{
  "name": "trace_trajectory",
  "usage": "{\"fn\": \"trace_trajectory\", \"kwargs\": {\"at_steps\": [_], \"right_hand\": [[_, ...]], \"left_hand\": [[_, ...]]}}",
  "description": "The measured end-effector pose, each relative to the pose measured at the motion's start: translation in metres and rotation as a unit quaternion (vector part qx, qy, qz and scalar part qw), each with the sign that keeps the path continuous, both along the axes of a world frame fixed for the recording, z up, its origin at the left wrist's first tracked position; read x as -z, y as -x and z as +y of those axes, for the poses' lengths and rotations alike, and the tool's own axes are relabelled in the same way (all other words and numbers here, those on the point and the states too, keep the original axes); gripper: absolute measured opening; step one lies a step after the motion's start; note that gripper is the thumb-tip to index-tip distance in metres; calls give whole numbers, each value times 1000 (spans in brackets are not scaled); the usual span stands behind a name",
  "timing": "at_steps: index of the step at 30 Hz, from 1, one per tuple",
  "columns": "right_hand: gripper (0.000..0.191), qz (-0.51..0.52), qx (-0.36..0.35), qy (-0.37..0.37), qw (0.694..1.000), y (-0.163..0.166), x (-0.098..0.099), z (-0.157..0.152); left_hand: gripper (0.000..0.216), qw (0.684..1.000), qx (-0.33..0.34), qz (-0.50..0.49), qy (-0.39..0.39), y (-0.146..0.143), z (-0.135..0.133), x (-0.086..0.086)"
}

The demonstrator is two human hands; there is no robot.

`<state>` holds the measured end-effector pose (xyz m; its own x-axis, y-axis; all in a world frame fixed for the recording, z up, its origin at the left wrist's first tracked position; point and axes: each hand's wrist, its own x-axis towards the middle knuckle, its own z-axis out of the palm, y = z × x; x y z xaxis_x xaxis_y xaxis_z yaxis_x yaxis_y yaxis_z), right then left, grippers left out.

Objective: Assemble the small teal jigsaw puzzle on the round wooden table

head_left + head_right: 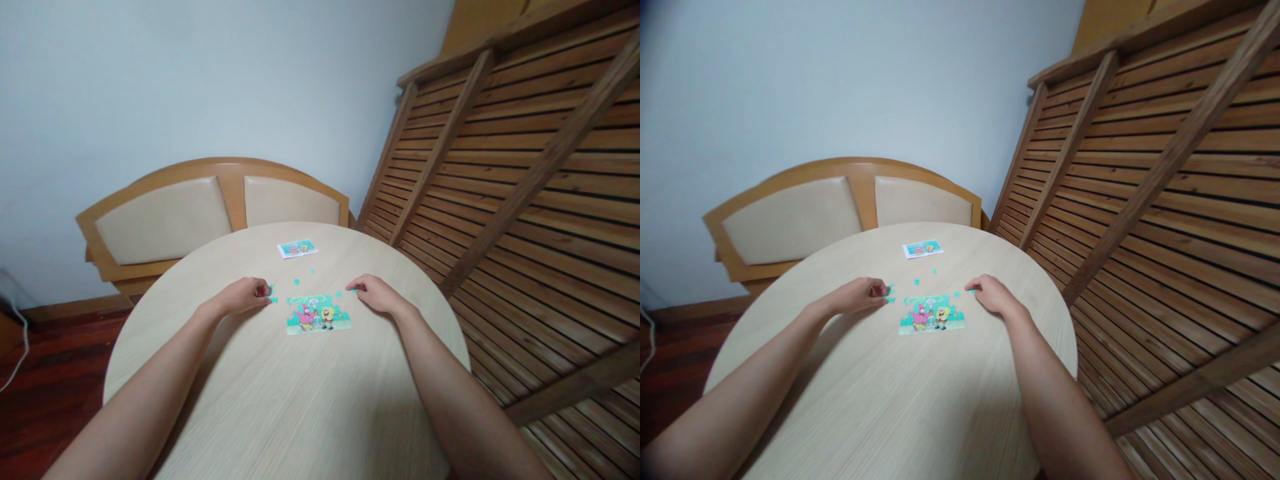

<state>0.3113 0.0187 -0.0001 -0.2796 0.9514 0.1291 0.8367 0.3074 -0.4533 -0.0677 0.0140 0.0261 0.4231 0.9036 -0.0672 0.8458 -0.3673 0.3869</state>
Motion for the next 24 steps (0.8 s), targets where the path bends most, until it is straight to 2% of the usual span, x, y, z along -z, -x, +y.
{"fn": "trace_trajectory", "kwargs": {"at_steps": [8, 12, 17, 21, 24], "right_hand": [[33, -9, 4, -37, 999, 6, 4, 4], [30, -42, 3, -82, 996, 27, -1, 5], [35, -73, -58, -90, 992, 61, -8, 19], [41, -90, -123, -97, 984, 81, -6, 41], [43, -111, -132, -100, 980, 92, -5, 56]], "left_hand": [[37, 1000, 15, -10, -26, -5, 0, 2], [33, 995, 42, -23, -89, -17, -4, 2], [33, 967, 161, -84, -181, -43, -16, 6], [44, 946, 248, -86, -191, -62, -26, 16], [48, 936, 281, -73, -196, -70, -30, 23]]}}
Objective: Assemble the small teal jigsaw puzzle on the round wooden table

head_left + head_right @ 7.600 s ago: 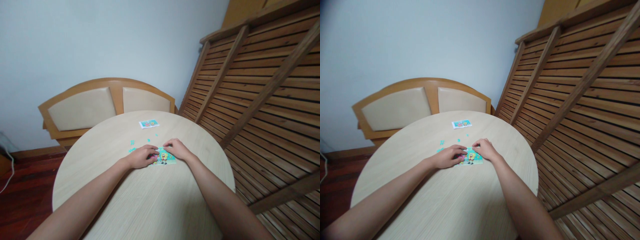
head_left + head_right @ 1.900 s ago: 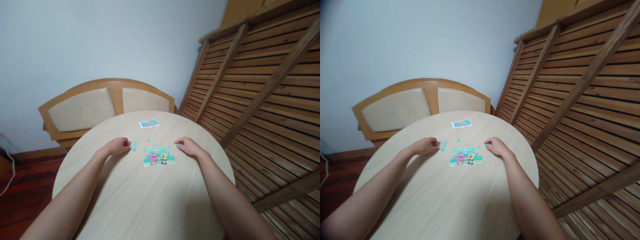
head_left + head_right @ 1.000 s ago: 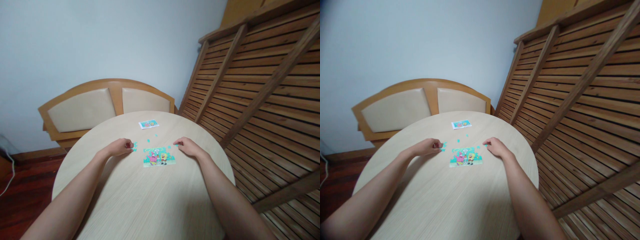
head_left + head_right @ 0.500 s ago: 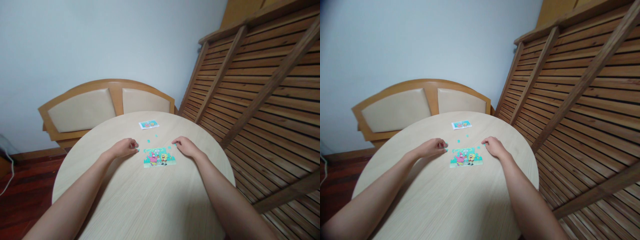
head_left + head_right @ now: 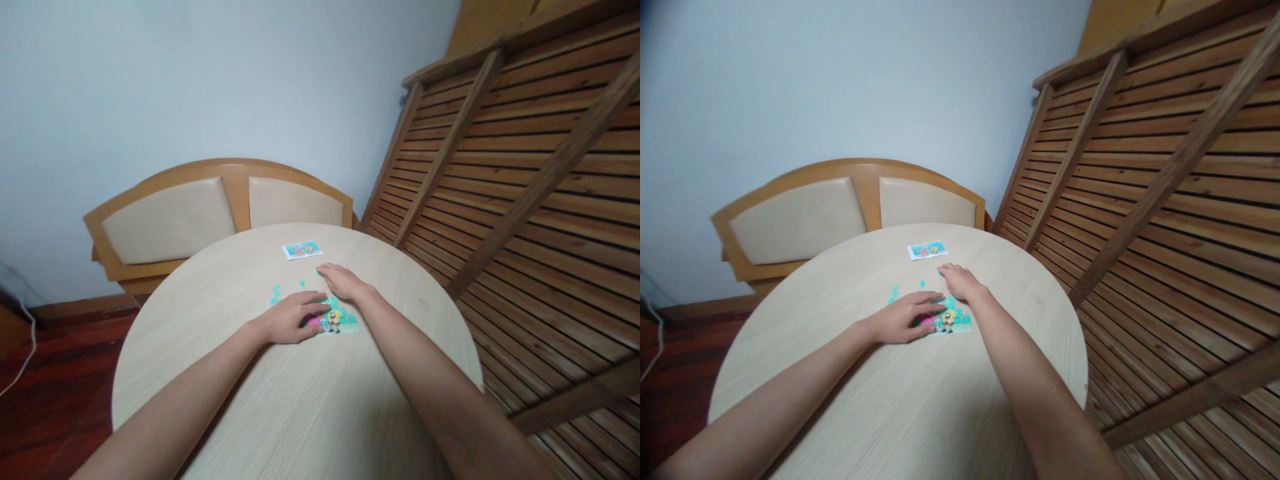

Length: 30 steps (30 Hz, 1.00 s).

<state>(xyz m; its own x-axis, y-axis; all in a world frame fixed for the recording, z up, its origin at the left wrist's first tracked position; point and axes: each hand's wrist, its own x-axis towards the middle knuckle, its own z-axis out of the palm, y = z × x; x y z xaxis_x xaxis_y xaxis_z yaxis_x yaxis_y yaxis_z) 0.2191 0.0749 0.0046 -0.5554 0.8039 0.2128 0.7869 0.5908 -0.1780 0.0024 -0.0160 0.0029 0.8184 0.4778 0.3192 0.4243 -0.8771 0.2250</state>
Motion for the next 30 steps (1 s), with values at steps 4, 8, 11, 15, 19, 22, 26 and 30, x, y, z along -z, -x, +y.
{"fn": "trace_trajectory", "kwargs": {"at_steps": [4, 8, 11, 15, 19, 22, 26, 30], "right_hand": [[38, -43, 22, 4, 999, 10, -1, 5], [33, -57, 10, -10, 998, 6, -4, -2], [28, -43, 6, -7, 999, -8, -3, -9], [26, -9, 50, -2, 999, -32, 2, -21], [24, 28, 75, -9, 997, -54, 6, -33], [23, 49, 76, 3, 996, -66, 5, -39], [21, 82, 73, 24, 994, -74, 5, -42], [23, 104, 90, -1, 990, -77, 10, -41]], "left_hand": [[50, 1000, 15, 14, 7, -1, -2, 2], [51, 1000, 18, 15, 13, 1, -1, 1], [49, 1000, 9, 15, 14, 1, -2, 0], [47, 1000, 4, 12, 18, 1, -5, -2], [47, 1000, 1, 15, 21, -2, -9, -6], [47, 999, 0, 16, 28, -4, -10, -8], [47, 999, -1, 13, 30, -7, -10, -8], [48, 1000, 1, 13, 28, -8, -9, -7]]}}
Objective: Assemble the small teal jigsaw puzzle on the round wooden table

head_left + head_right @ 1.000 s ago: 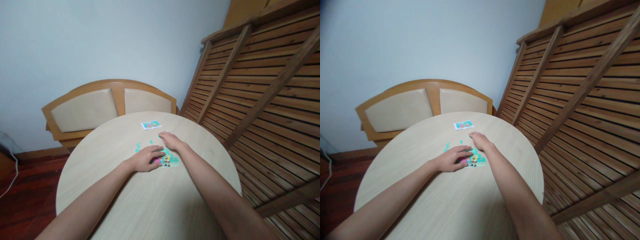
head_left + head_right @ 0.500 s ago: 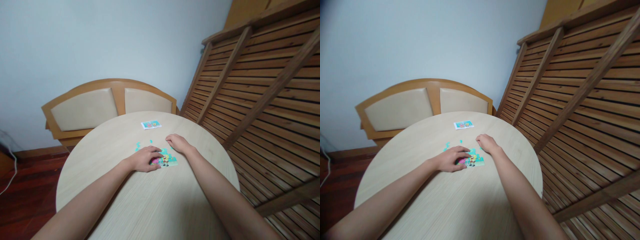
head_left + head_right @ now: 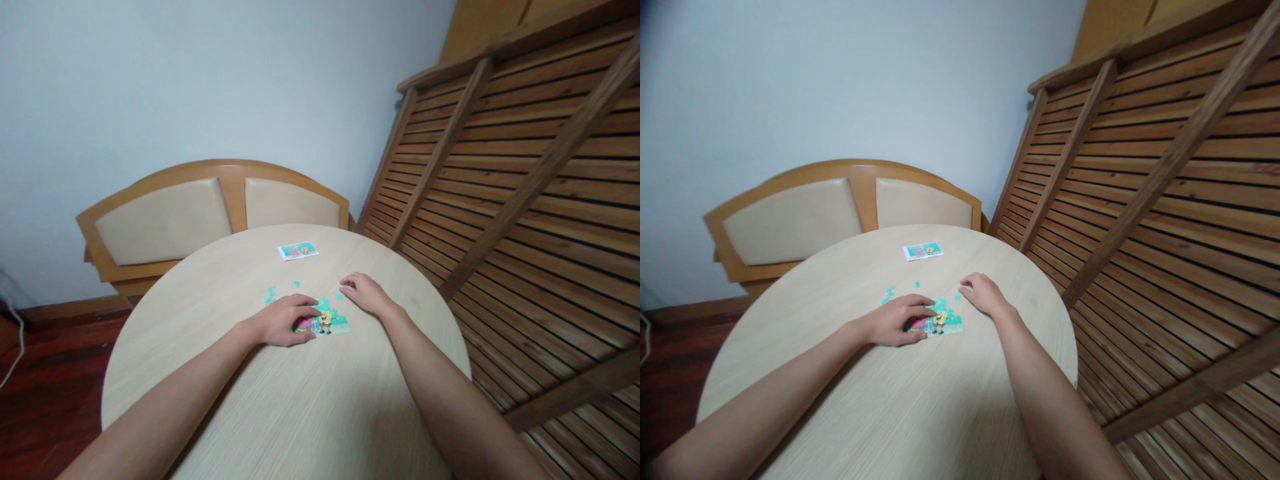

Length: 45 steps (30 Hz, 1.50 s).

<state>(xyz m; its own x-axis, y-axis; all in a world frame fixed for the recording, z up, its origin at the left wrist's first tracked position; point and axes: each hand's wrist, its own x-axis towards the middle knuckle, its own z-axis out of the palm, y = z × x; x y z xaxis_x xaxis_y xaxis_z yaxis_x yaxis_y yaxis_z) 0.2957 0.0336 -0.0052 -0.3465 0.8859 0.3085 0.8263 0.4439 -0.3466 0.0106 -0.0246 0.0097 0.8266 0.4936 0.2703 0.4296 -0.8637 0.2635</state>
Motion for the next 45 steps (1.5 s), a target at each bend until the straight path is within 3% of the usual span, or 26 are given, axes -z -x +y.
{"fn": "trace_trajectory", "kwargs": {"at_steps": [12, 17, 21, 27, 32, 45], "right_hand": [[19, 34, -11, 19, 999, -5, 11, 7], [19, 43, 18, 45, 998, -5, 16, 9], [19, 117, 16, 69, 991, -4, 17, 9], [13, 234, -48, 118, 964, 8, 11, 2], [14, 214, -93, 131, 964, 23, 5, -9], [12, 153, -87, 110, 978, 27, 1, -13]], "left_hand": [[47, 1000, -10, 12, 3, -3, -2, 0], [47, 1000, -10, 16, 2, -4, -1, 1], [46, 1000, -7, 9, 3, -5, -1, 1], [46, 1000, -6, 9, 8, -4, -3, -1], [46, 1000, -10, 8, 7, -3, -3, -2], [47, 1000, -10, 11, 7, -2, -3, -1]]}}
